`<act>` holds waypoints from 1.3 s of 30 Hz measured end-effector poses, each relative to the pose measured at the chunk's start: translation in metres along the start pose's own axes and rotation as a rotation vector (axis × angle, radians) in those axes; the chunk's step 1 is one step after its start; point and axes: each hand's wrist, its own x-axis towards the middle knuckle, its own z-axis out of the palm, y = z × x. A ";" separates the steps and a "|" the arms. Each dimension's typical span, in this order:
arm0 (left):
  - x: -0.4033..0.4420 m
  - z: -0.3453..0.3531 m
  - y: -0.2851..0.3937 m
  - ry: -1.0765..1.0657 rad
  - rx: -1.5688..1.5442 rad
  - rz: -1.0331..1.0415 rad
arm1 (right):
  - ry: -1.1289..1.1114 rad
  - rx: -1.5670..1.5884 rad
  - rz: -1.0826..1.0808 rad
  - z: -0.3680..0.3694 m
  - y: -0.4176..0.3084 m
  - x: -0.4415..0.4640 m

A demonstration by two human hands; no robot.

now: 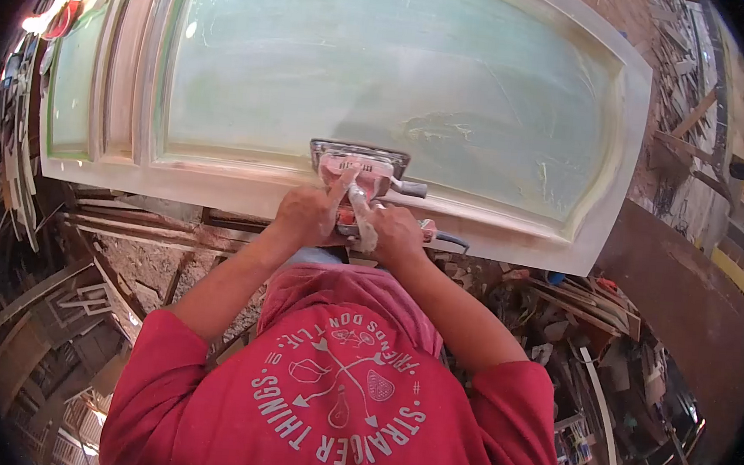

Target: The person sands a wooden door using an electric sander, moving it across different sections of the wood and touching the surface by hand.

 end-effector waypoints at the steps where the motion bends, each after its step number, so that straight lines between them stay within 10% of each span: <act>1: -0.006 -0.004 -0.012 -0.019 -0.010 -0.017 | 0.038 0.016 -0.010 0.003 -0.012 0.008; 17: -0.065 -0.028 -0.128 0.031 0.014 -0.033 | 0.363 0.183 -0.125 0.053 -0.109 0.083; 39: 0.070 0.035 0.124 -0.032 -0.136 0.039 | 0.068 -0.050 0.094 -0.024 0.107 -0.088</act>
